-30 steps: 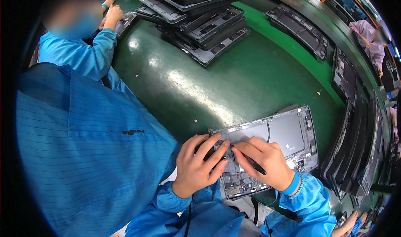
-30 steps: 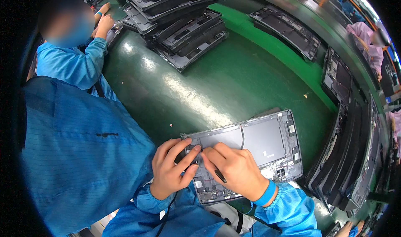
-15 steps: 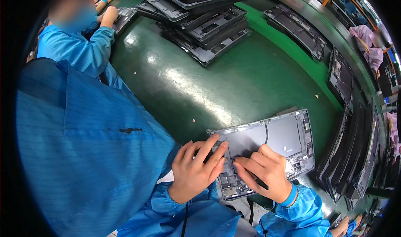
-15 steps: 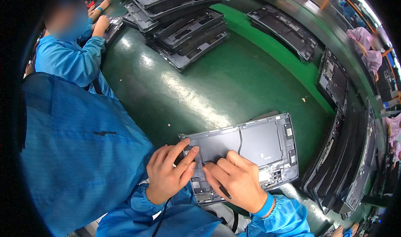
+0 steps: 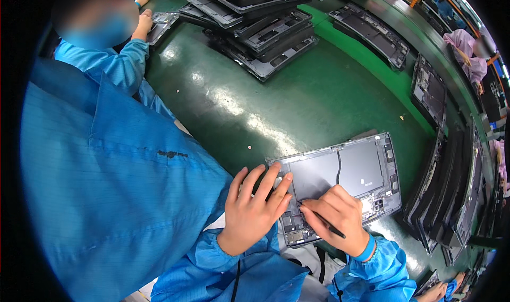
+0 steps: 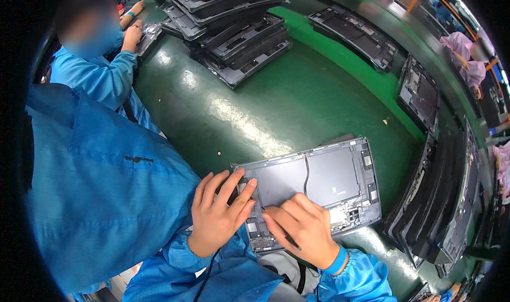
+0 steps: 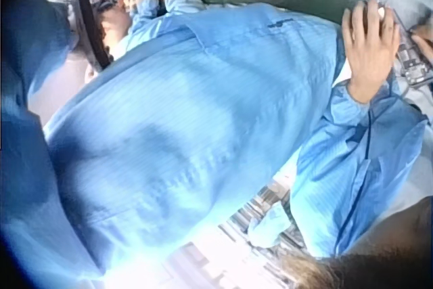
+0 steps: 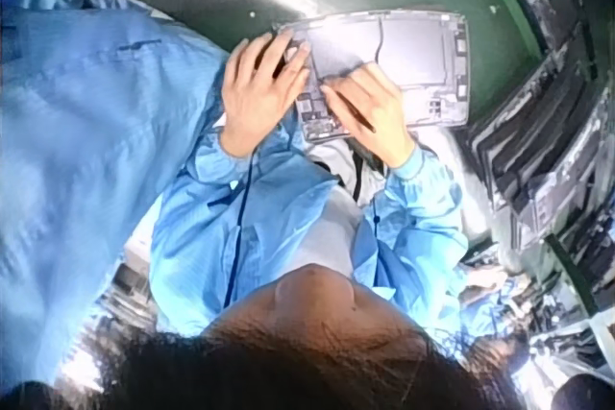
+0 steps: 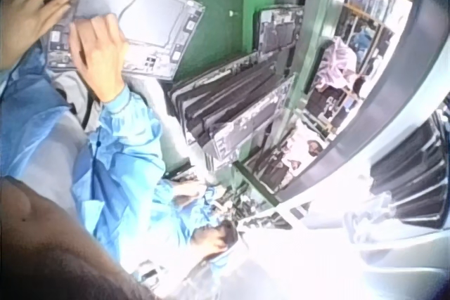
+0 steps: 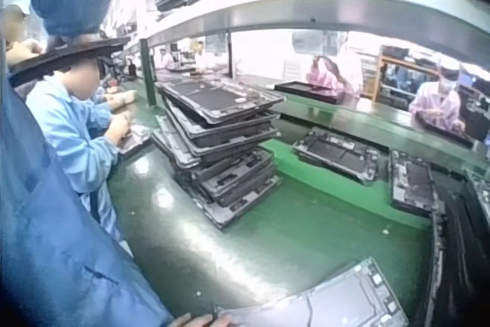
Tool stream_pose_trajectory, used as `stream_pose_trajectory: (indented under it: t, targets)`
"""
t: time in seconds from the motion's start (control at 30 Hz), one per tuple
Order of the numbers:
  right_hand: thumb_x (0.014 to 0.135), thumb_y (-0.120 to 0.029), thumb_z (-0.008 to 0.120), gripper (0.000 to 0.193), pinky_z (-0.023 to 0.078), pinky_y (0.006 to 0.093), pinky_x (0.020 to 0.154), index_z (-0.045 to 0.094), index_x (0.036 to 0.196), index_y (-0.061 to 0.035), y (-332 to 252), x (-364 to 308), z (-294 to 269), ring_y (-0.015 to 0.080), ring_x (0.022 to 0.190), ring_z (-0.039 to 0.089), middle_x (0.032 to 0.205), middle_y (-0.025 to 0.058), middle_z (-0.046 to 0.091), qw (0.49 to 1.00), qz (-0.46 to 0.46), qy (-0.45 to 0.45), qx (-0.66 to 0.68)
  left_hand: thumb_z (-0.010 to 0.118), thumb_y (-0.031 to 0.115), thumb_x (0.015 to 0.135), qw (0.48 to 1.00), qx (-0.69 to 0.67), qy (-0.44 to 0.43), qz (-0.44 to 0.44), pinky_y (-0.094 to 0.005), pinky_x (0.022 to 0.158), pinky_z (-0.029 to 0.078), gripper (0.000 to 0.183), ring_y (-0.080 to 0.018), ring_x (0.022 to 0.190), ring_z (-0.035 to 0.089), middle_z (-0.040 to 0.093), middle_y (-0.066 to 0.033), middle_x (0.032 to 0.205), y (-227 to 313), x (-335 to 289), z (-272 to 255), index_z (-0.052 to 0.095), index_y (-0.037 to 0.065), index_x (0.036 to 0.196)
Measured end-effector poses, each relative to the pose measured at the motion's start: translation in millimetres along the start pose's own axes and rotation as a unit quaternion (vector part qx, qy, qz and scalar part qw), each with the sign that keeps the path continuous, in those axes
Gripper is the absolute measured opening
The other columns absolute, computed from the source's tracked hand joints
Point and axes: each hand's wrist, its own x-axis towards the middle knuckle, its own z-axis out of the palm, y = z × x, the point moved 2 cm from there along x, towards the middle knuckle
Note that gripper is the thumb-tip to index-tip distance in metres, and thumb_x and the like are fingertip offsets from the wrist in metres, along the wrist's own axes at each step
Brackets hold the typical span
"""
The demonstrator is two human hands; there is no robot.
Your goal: The person connects internal wiring, a circuit board, and a battery inside a tablet housing, then attaches the back cover. The person uses tweezers and a stylus to manipulate the small components.
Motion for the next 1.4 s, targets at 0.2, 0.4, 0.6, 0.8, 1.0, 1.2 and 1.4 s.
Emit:
stream_pose_trajectory:
  t: [0.2,0.4,0.6,0.8,1.0,1.2,1.4]
  targets:
    - [0.078,-0.002,0.078,0.007,0.049,0.0338,0.057,0.074,0.083,-0.0051,10,-4,3,0.0226,0.067,0.061,0.076,0.0051,0.067,0.995,0.067,0.046,0.061,0.076,0.035,0.084,0.99,-0.099,-0.046,0.093,-0.0475,0.097,0.055,0.047,-0.0326,0.122,0.057,0.062,-0.0042,0.133,-11,-7,-1,0.071,0.022,0.128]
    - [0.076,-0.003,0.079,0.007,0.049,0.0324,0.056,0.075,0.081,-0.0058,15,-5,2,0.0211,0.067,0.06,0.073,0.0035,0.068,0.995,0.04,0.02,0.09,0.076,0.042,0.081,0.985,-0.124,-0.072,0.098,-0.0435,0.094,0.057,0.049,-0.0327,0.126,0.055,0.061,-0.002,0.135,-14,-8,-2,0.071,0.027,0.128]
    - [0.073,-0.003,0.081,0.009,0.046,0.032,0.056,0.077,0.081,-0.0047,12,-4,1,0.0205,0.061,0.056,0.069,0.0042,0.069,0.995,0.027,0.008,0.095,0.075,0.043,0.08,0.98,-0.138,-0.112,0.094,-0.0405,0.092,0.059,0.045,-0.0319,0.13,0.052,0.06,0.0007,0.138,-17,-7,-8,0.074,0.032,0.123]
    - [0.074,-0.002,0.082,0.009,0.047,0.0309,0.057,0.078,0.081,-0.0045,13,-7,2,0.0192,0.062,0.057,0.071,0.004,0.071,0.993,0.033,0.021,0.112,0.076,0.044,0.079,0.983,-0.106,-0.091,0.12,-0.0334,0.081,0.062,0.042,-0.0281,0.131,0.051,0.059,0.004,0.139,-19,-9,-3,0.075,0.036,0.121]
    - [0.074,-0.002,0.08,0.01,0.05,0.032,0.058,0.079,0.084,-0.005,13,-8,5,0.0202,0.067,0.062,0.073,0.0048,0.071,0.991,0.024,0.009,0.132,0.078,0.044,0.075,0.983,-0.1,-0.095,0.124,-0.0315,0.077,0.062,0.044,-0.026,0.13,0.051,0.06,0.0071,0.138,-22,-7,-6,0.075,0.037,0.118]
    - [0.075,0.001,0.08,0.01,0.051,0.0328,0.06,0.078,0.084,-0.0011,14,-8,3,0.0225,0.067,0.063,0.073,0.0083,0.071,0.991,0.036,0.021,0.127,0.078,0.047,0.079,0.979,-0.121,-0.066,0.153,-0.0284,0.065,0.061,0.043,-0.0238,0.127,0.054,0.06,0.0078,0.138,-28,-6,-1,0.073,0.037,0.12]
    - [0.075,0.002,0.08,0.011,0.051,0.0333,0.06,0.078,0.086,-0.0002,13,-10,4,0.0236,0.067,0.063,0.073,0.0097,0.071,0.992,0.02,0.0,0.121,0.077,0.047,0.081,0.979,-0.127,-0.06,0.144,-0.0288,0.067,0.061,0.041,-0.0243,0.126,0.055,0.062,0.0076,0.135,-28,-7,0,0.074,0.037,0.121]
